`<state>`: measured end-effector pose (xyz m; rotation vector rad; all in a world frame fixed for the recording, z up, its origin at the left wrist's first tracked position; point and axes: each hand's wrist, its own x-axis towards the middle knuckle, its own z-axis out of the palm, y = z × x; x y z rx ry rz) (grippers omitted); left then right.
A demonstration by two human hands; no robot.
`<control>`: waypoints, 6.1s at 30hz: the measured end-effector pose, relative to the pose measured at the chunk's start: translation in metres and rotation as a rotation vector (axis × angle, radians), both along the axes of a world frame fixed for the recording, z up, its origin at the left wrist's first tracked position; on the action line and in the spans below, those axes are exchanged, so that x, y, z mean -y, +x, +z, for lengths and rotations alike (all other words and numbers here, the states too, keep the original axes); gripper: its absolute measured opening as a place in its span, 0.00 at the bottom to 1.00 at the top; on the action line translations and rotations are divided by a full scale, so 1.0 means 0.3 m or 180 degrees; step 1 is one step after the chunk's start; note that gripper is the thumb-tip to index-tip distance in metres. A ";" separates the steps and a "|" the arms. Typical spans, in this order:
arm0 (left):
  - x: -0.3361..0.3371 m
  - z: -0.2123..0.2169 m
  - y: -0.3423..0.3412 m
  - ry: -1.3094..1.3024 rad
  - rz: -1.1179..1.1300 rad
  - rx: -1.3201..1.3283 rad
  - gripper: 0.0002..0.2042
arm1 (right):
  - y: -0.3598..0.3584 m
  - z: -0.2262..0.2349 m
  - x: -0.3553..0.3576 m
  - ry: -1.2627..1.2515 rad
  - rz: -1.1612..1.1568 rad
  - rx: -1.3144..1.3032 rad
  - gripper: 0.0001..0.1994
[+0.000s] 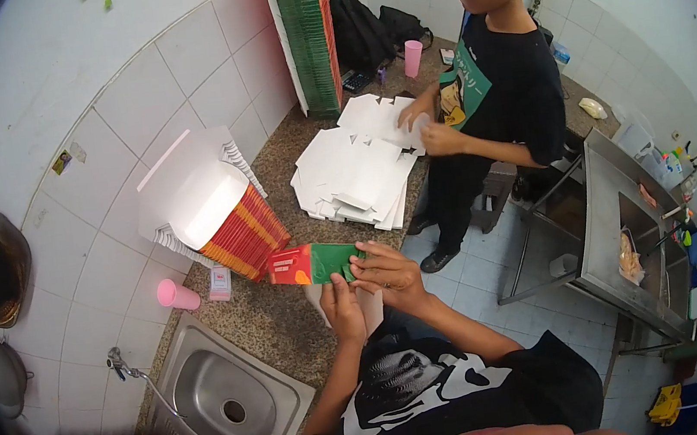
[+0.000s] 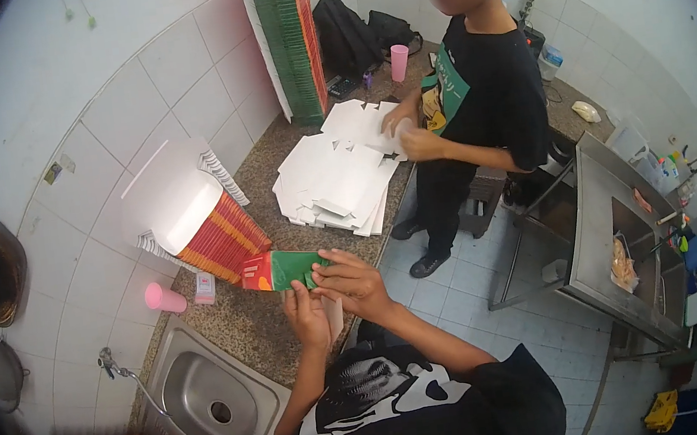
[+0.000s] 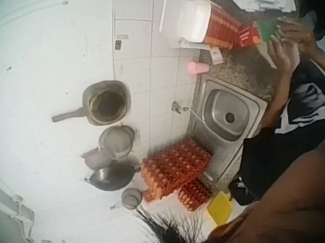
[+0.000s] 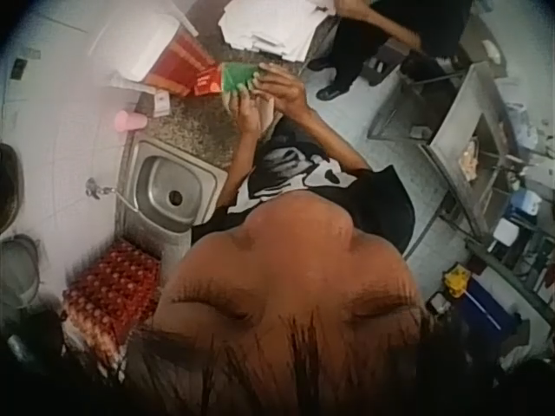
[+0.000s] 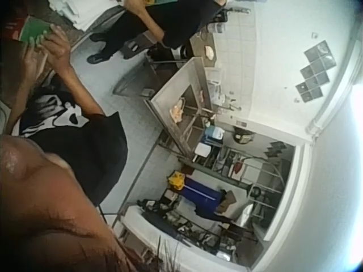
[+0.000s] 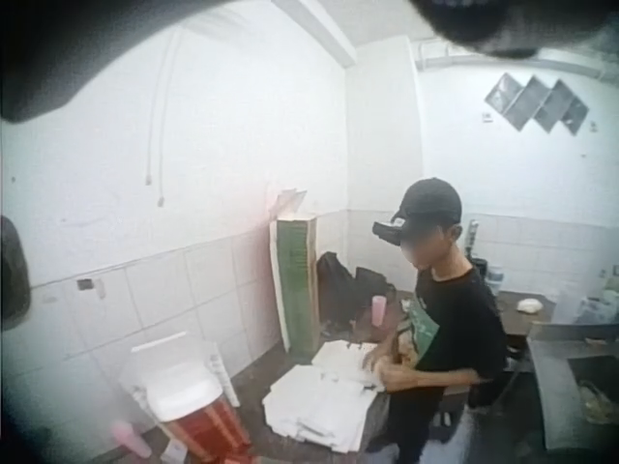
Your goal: The person is folding flat cardboard sheets into pizza boxes and stacking them on a shelf in a commercial kitchen environment.
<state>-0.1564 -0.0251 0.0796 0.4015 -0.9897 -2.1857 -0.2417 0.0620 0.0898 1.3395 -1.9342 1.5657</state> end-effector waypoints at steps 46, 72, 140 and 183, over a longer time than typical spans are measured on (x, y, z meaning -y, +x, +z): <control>0.180 -0.162 0.194 -0.0456 -0.1859 0.0475 0.38 | -0.207 -0.068 -0.138 -0.0154 0.0890 0.4526 0.39; 0.160 0.007 0.238 -0.0812 -0.2753 0.1367 0.22 | -0.180 -0.243 -0.061 0.0490 -0.0526 0.2874 0.19; 0.705 0.163 0.135 -0.5604 0.1732 0.2539 0.13 | -0.550 0.320 1.004 0.2529 0.0649 -0.0574 0.23; 0.717 0.072 0.075 -0.5064 0.3096 0.2702 0.30 | -0.081 0.349 0.899 0.2407 0.0883 -0.1505 0.12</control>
